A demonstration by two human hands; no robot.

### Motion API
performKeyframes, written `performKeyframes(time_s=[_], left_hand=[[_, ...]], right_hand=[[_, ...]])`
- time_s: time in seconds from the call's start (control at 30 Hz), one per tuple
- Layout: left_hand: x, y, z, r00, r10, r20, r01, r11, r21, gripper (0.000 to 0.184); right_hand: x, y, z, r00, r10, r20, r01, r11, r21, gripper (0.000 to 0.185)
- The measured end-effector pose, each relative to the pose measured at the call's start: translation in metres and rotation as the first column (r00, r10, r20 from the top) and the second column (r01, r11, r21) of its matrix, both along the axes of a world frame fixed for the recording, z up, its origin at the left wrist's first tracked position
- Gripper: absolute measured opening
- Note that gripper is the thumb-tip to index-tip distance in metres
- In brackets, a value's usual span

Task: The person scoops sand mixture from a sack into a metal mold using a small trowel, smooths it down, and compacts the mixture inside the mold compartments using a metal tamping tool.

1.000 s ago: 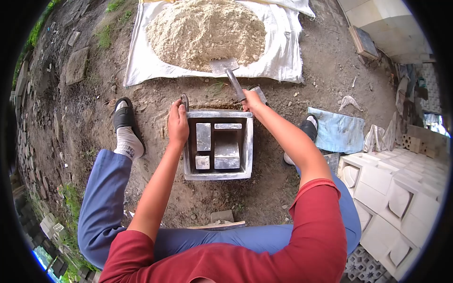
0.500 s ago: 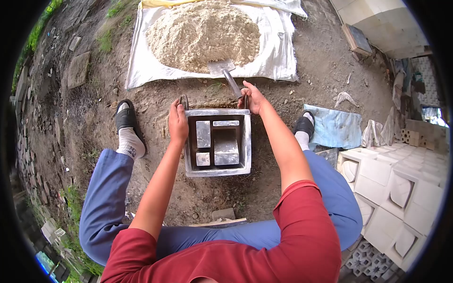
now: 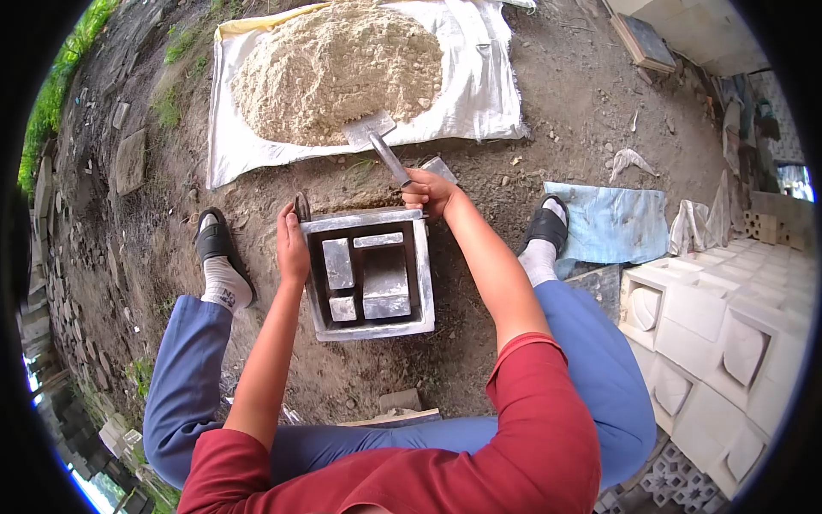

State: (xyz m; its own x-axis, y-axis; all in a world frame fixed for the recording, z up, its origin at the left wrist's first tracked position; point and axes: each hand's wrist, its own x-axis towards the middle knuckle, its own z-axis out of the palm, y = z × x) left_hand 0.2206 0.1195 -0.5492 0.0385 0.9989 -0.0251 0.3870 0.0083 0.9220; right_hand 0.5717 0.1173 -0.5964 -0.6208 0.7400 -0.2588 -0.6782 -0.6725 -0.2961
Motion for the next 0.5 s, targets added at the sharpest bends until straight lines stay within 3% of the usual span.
performKeyframes(time_s=[0.1,0.13,0.2,0.23,0.4,0.5], left_hand=[[-0.002,0.001,-0.004,1.000,-0.011,-0.005,0.011,1.000,0.012,0.044],[-0.001,0.001,-0.003,1.000,-0.012,0.000,0.012,1.000,0.025,0.044],[-0.002,-0.001,-0.001,1.000,-0.009,-0.017,0.009,1.000,0.013,0.045],[-0.002,-0.001,0.000,0.999,-0.012,-0.033,0.012,1.000,0.006,0.045],[-0.002,-0.001,0.005,0.999,-0.011,-0.052,0.011,1.000,0.007,0.045],[0.000,0.000,0.010,0.995,-0.018,-0.096,0.020,1.000,0.012,0.044]], right_hand=[[-0.005,0.003,0.010,0.945,0.011,0.327,0.039,0.989,-0.145,0.025],[-0.011,0.005,0.019,0.947,0.012,0.322,0.037,0.989,-0.146,0.025],[-0.024,0.003,0.030,0.704,-0.023,0.709,0.188,0.970,-0.155,0.022],[-0.027,0.003,0.024,0.633,-0.055,0.772,0.220,0.969,-0.112,0.022],[-0.031,0.006,0.005,0.557,-0.065,0.828,0.239,0.967,-0.085,0.023],[-0.032,0.011,-0.003,0.485,-0.049,0.873,0.269,0.958,-0.096,0.033]])
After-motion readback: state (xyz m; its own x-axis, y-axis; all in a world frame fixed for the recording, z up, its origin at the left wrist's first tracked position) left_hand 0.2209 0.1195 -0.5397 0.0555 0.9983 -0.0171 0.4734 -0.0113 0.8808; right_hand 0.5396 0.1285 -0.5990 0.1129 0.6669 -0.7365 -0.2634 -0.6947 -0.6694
